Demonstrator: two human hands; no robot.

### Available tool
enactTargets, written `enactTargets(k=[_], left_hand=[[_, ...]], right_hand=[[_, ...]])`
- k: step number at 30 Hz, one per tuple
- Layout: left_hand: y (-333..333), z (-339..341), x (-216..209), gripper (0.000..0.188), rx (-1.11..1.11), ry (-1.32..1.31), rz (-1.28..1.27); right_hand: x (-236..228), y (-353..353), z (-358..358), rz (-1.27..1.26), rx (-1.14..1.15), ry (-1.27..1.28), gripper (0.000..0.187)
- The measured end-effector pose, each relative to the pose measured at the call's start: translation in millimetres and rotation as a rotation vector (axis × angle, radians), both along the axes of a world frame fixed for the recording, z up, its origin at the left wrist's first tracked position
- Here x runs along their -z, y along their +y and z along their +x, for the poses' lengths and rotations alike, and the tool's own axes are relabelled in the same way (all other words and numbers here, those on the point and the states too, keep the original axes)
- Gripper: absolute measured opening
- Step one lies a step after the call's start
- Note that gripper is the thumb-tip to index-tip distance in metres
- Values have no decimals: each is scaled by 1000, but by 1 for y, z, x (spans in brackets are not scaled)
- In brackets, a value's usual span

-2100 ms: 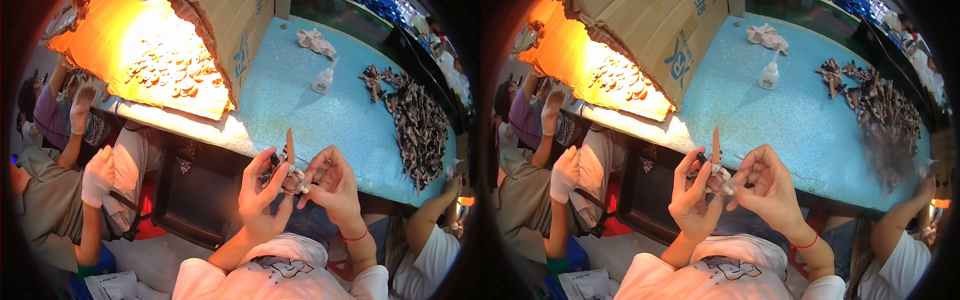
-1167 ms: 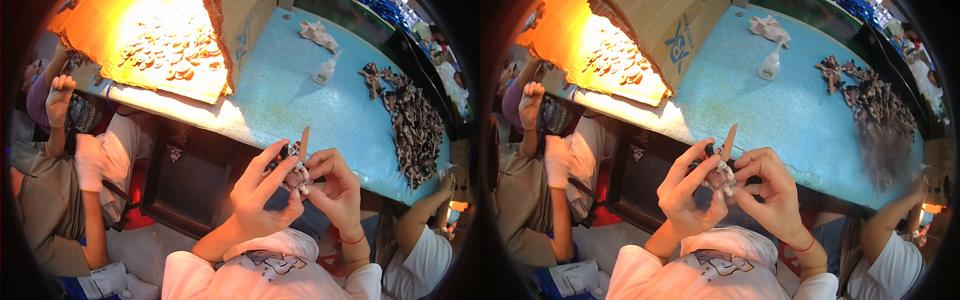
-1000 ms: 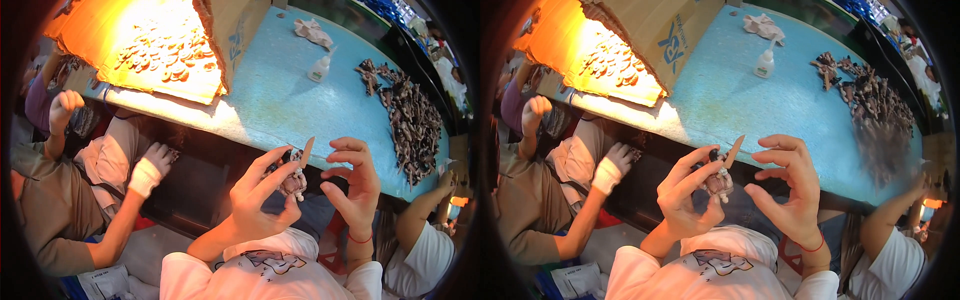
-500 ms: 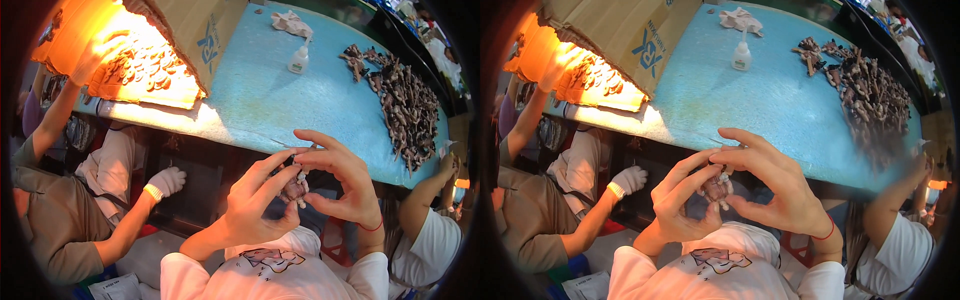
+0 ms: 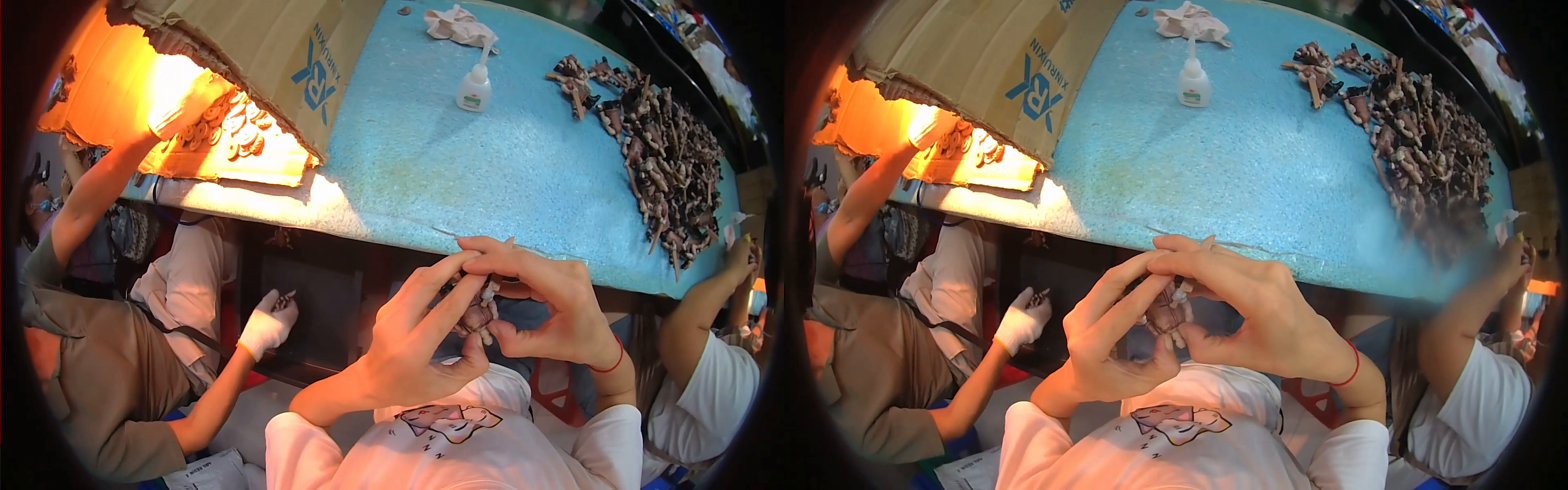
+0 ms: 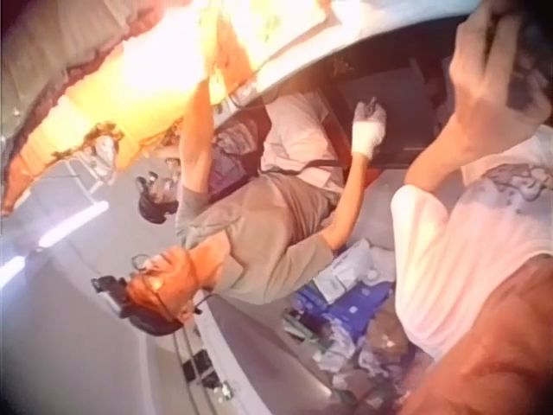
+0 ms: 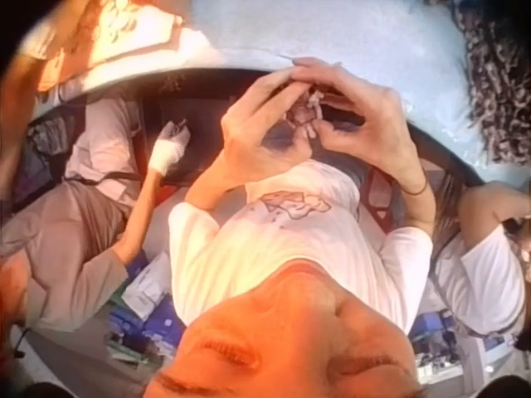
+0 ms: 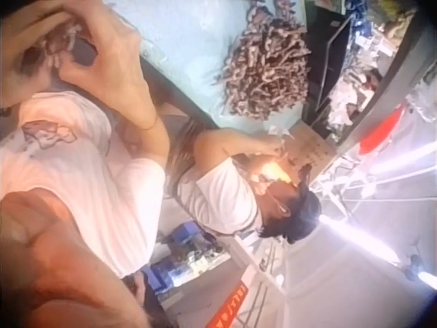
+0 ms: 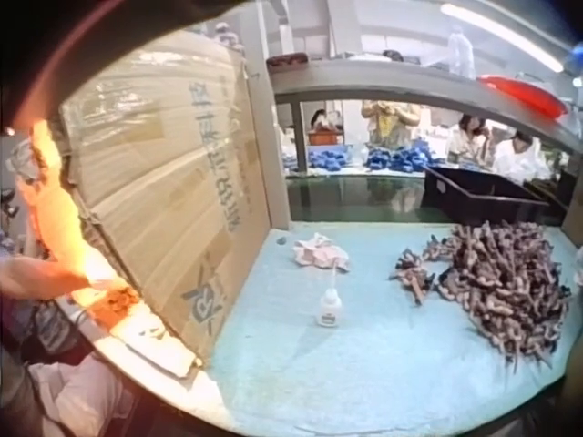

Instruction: The person assembles small plastic toy figurines by gluing individual plastic toy parts together with a glue bottle.

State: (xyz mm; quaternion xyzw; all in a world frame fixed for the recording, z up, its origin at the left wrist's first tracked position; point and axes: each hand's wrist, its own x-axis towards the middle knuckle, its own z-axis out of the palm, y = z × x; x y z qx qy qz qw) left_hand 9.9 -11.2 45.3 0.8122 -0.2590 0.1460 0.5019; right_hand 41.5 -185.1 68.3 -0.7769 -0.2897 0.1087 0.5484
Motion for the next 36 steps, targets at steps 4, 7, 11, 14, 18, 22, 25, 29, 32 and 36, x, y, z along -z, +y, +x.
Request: enactTargets(k=[4, 7, 11, 14, 18, 22, 25, 29, 32, 36], left_hand=[[0, -2, -2, 55, 19, 56, -12], [2, 2, -5, 55, 31, 38, 9], [0, 6, -10, 50, 52, 45, 19], [0, 6, -12, 51, 66, 83, -4], [1, 6, -14, 52, 71, 102, -8], [2, 8, -12, 54, 108, 104, 14], [0, 8, -13, 55, 102, 102, 25], [-2, 7, -13, 56, 83, 84, 18], [-4, 7, -12, 59, 98, 125, -25], [-5, 9, -14, 60, 91, 84, 7]], right_hand=[[0, 0, 0, 27, 11, 18, 58], [-1, -2, 0, 55, 19, 87, 59], [0, -5, 3, 77, 21, 120, 61], [0, -5, 3, 84, 36, 110, 61], [-4, -6, 3, 84, 30, 104, 61], [-6, -7, 3, 56, 24, 69, 60], [-6, -11, 6, 53, -8, 63, 60], [-9, -15, 8, 70, -63, 112, 59], [-11, -15, 9, 32, -56, 70, 59], [-11, -14, 10, 28, -53, 58, 58]])
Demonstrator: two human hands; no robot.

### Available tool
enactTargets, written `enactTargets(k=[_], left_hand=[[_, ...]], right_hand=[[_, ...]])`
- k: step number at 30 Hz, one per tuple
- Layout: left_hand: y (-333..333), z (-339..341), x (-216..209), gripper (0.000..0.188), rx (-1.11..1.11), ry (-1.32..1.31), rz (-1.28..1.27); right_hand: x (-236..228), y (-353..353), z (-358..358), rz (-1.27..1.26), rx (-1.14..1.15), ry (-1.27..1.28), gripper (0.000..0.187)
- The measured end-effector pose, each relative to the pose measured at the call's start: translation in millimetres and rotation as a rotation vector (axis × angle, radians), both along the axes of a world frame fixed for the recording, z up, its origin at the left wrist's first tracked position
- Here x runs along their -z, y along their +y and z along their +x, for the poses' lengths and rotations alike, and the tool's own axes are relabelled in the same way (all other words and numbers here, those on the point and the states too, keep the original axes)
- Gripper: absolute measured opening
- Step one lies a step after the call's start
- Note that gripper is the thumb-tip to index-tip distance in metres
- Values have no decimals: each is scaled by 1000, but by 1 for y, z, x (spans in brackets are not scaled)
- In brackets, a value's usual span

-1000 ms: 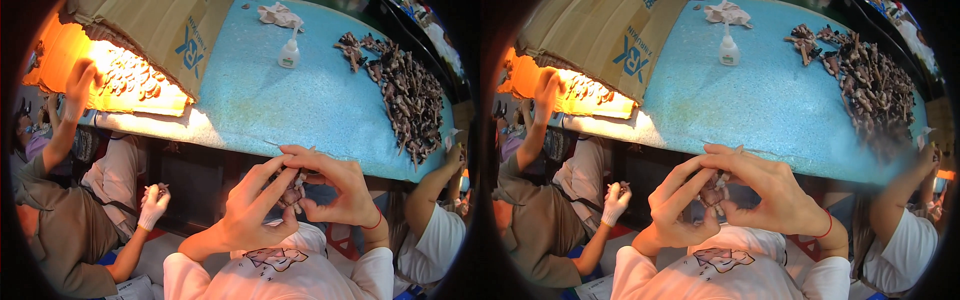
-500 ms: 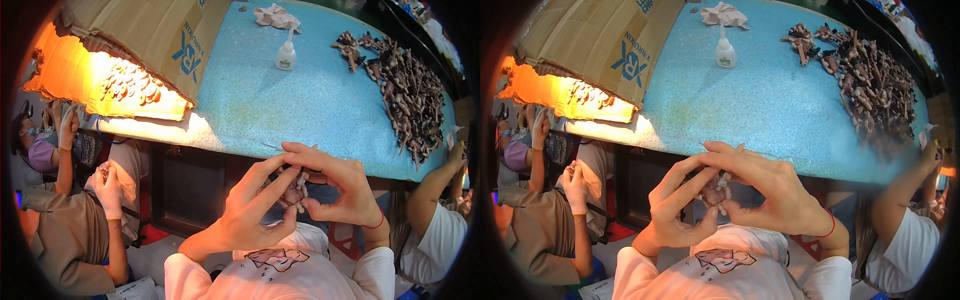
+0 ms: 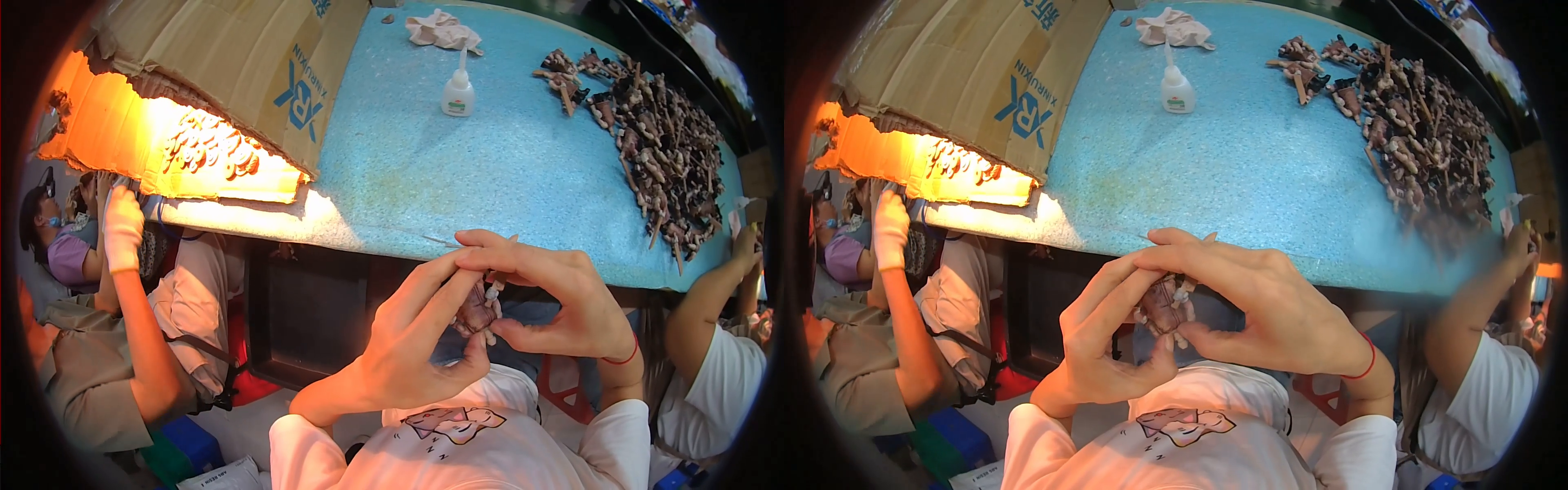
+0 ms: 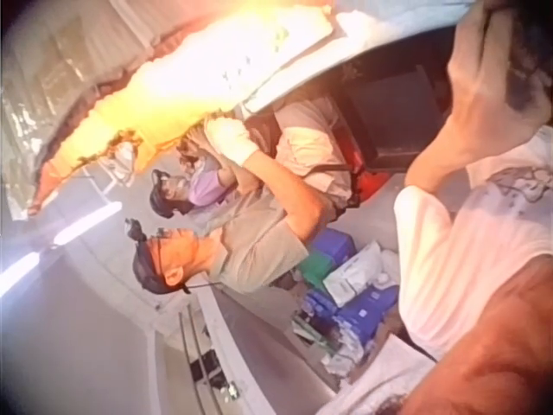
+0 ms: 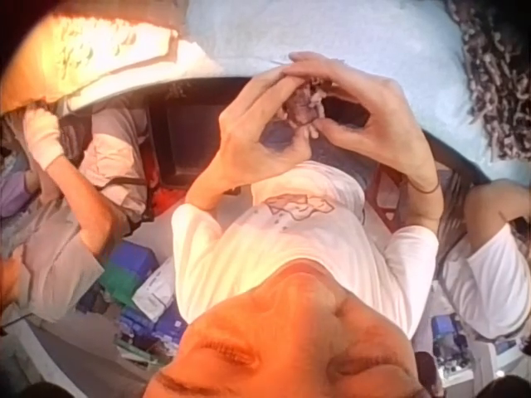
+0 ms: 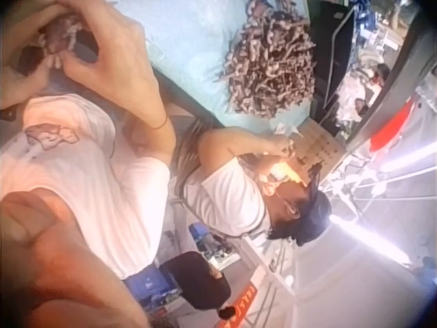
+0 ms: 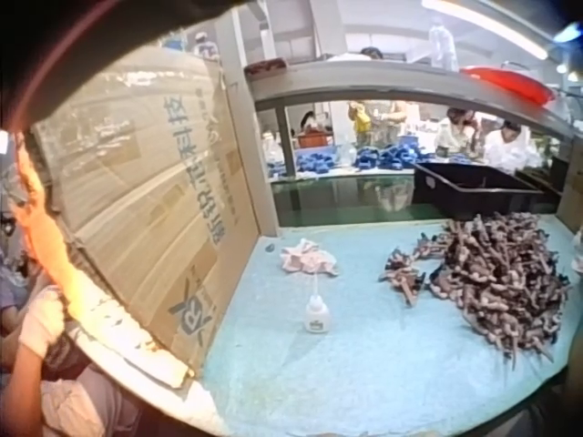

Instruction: The person assembles small plastic toy figurines by gluing individual plastic toy parts together with a glue bottle.

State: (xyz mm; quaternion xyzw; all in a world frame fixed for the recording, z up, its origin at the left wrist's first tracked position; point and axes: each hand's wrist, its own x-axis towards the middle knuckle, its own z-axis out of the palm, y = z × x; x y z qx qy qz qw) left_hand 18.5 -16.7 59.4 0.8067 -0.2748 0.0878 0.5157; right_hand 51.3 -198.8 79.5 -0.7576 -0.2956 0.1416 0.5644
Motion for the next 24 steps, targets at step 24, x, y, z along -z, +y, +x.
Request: enactTargets(k=[24], left_hand=[[2, -2, 3, 61, 56, 215, -170]], right_hand=[[26, -9, -10, 517, -20, 397, 63]])
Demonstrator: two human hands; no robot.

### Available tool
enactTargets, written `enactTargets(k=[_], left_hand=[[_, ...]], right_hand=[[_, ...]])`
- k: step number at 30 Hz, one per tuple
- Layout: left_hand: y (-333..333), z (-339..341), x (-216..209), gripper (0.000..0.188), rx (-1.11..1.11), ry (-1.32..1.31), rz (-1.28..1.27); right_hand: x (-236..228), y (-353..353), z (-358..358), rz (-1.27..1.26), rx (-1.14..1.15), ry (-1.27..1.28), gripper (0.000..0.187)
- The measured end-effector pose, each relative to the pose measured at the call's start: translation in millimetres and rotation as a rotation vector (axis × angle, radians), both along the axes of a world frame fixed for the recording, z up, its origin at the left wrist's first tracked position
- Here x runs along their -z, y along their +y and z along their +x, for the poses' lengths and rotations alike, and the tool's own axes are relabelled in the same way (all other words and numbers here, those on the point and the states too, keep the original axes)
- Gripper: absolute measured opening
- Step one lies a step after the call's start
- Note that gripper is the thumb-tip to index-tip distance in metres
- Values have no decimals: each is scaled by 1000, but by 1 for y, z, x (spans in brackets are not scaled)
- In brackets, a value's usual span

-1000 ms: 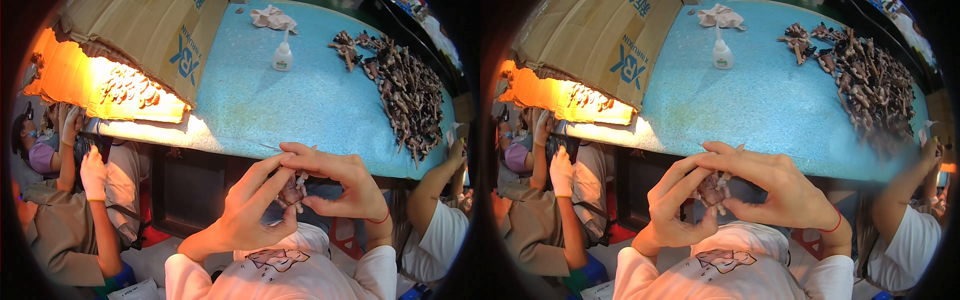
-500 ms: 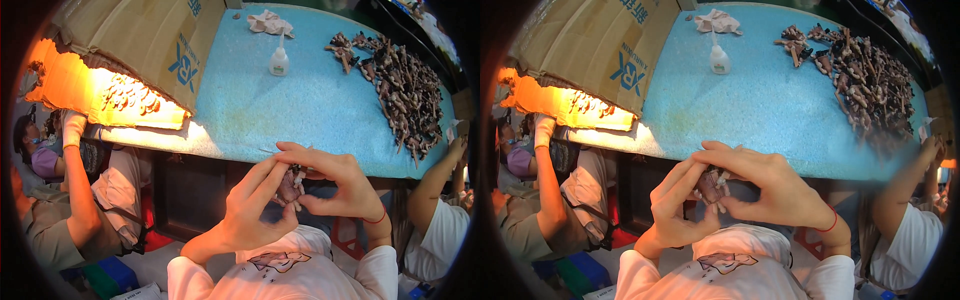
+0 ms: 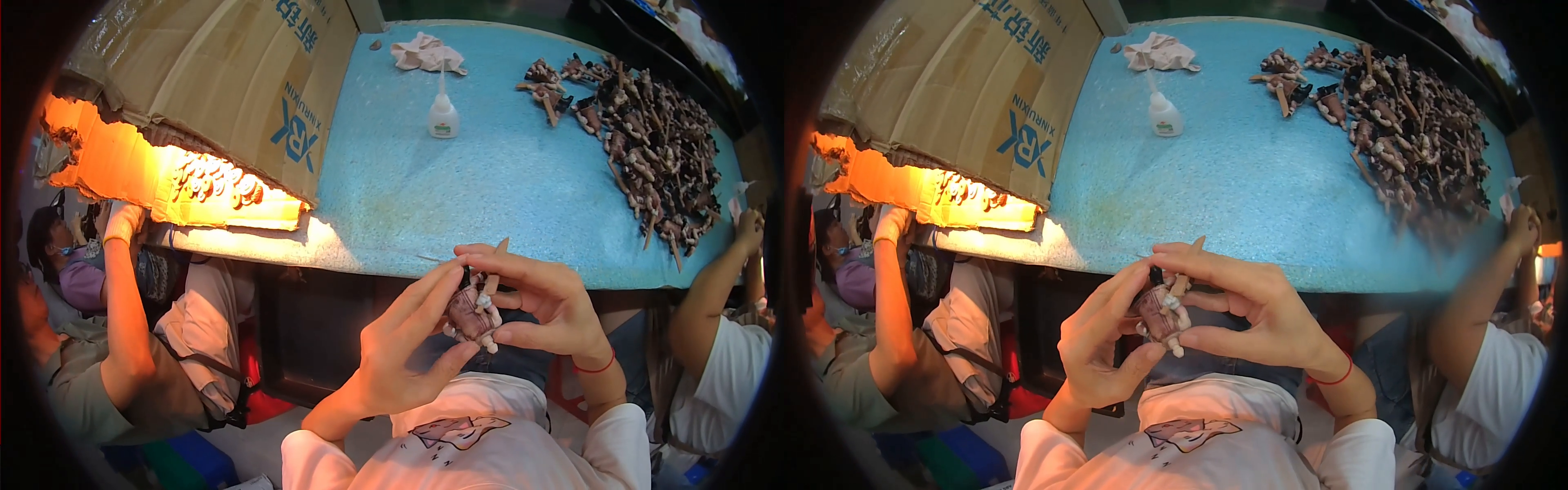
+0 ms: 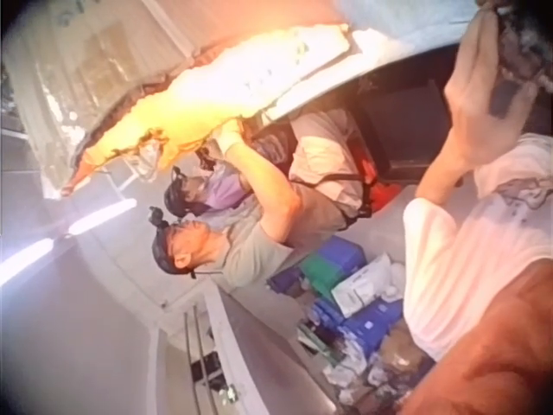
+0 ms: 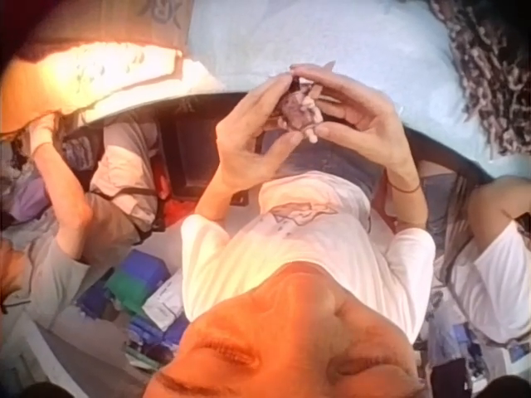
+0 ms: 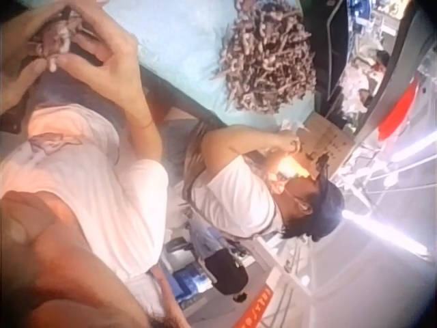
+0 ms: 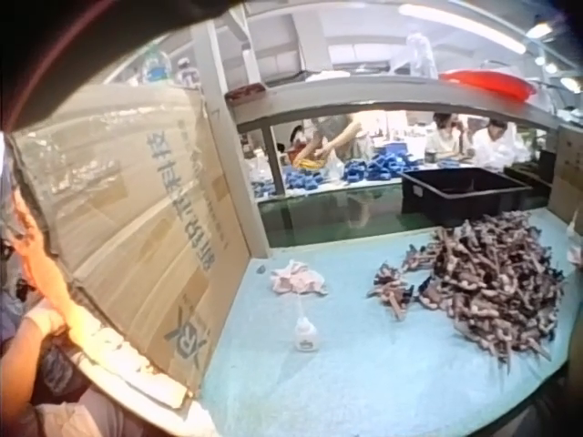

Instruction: The person assembles small plastic toy figurines by gluing individual plastic toy parts together with a glue bottle.

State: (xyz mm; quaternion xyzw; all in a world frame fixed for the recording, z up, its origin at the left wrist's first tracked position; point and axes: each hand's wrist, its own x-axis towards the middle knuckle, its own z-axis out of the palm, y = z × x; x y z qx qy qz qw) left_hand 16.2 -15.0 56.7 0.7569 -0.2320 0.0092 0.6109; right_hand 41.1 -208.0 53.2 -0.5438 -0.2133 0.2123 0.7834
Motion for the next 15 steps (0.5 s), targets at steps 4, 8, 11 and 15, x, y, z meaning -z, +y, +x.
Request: enactTargets(k=[4, 8, 11, 15], left_hand=[[1, -1, -5, 61, 47, -84, 105], [-1, -4, -6, 63, 28, -98, 108], [-3, -4, -8, 62, -6, -150, 144], [-4, -6, -6, 59, -63, -152, 186]], right_hand=[[0, -1, -2, 27, -7, 17, 59], [2, 2, -3, 48, 14, 2, 58], [6, 4, -3, 54, 29, -33, 57], [10, 8, -3, 21, 60, -55, 56]])
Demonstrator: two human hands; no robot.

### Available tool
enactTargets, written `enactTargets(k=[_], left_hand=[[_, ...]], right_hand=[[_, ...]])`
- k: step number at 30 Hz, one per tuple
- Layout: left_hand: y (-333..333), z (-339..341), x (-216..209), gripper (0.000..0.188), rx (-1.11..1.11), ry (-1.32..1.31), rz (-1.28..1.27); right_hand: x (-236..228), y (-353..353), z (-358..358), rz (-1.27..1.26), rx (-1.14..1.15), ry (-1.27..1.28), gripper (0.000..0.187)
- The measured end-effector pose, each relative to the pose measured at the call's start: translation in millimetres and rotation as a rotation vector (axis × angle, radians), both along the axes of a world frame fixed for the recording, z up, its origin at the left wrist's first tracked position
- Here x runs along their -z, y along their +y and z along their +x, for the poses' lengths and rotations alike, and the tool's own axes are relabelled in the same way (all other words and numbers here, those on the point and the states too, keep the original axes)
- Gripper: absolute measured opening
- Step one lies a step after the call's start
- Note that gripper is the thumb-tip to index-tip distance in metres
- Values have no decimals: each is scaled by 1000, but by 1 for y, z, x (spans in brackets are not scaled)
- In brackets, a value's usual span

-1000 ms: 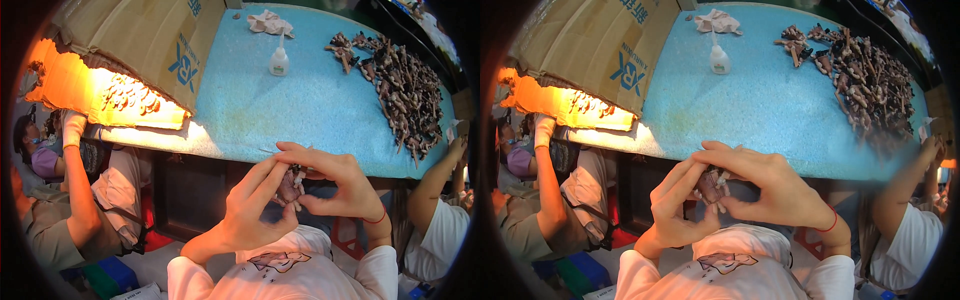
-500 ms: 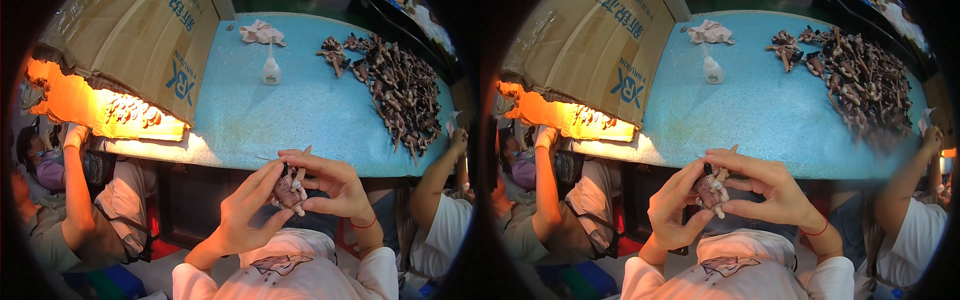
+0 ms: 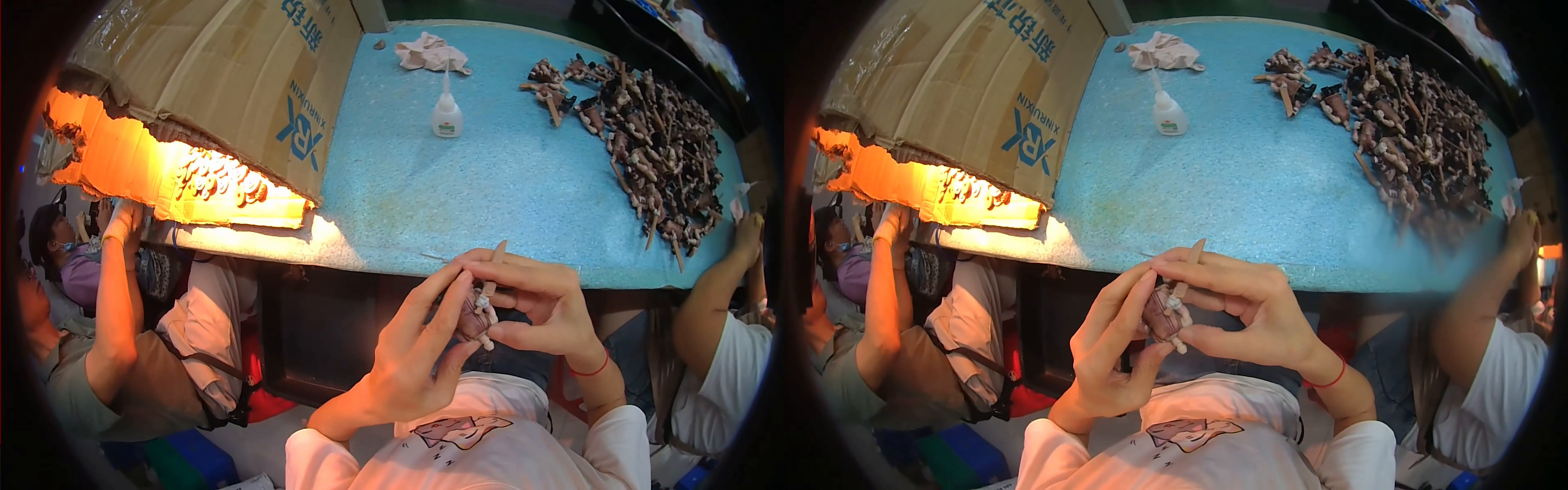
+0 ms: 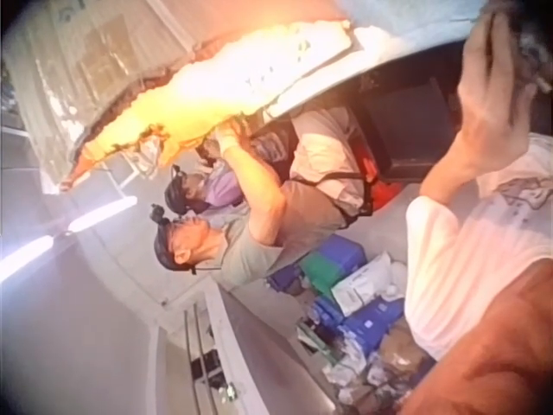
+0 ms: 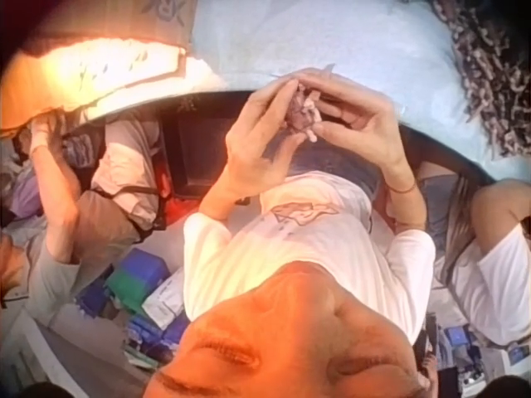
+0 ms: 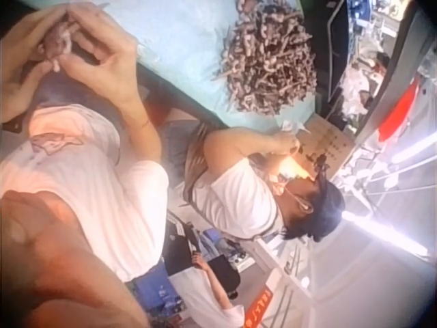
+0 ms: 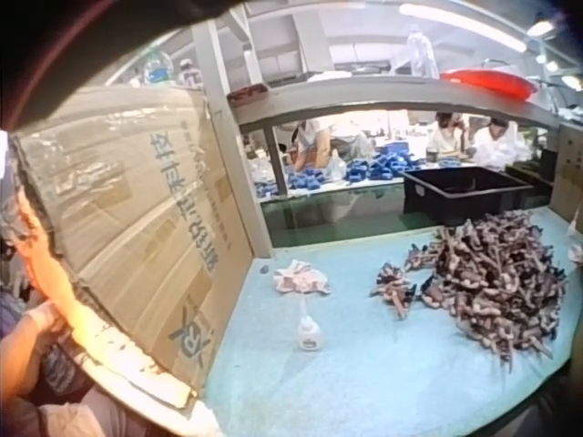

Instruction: The person assembles small plastic toy figurines by gluing individual plastic toy parts together with a glue bottle.

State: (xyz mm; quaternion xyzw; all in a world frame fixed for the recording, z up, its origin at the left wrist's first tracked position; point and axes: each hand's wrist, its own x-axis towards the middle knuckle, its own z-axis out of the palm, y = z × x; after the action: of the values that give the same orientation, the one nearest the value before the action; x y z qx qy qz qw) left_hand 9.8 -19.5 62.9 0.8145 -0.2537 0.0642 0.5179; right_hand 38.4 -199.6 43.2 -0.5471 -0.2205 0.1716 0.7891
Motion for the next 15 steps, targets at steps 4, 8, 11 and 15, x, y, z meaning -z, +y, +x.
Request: enactTargets(k=[4, 8, 11, 15], left_hand=[[8, 3, 8, 58, 74, 116, -76], [8, 1, 10, 59, 141, 518, -585], [6, 2, 12, 62, 170, 733, -790], [5, 0, 13, 64, 249, 912, -882]], right_hand=[[0, -3, 4, -94, -44, 58, 63], [-3, -11, 2, 23, 33, 106, 80], [-4, -9, -3, -51, 153, -37, 81], [-4, -1, -5, -89, 206, -238, 78]])
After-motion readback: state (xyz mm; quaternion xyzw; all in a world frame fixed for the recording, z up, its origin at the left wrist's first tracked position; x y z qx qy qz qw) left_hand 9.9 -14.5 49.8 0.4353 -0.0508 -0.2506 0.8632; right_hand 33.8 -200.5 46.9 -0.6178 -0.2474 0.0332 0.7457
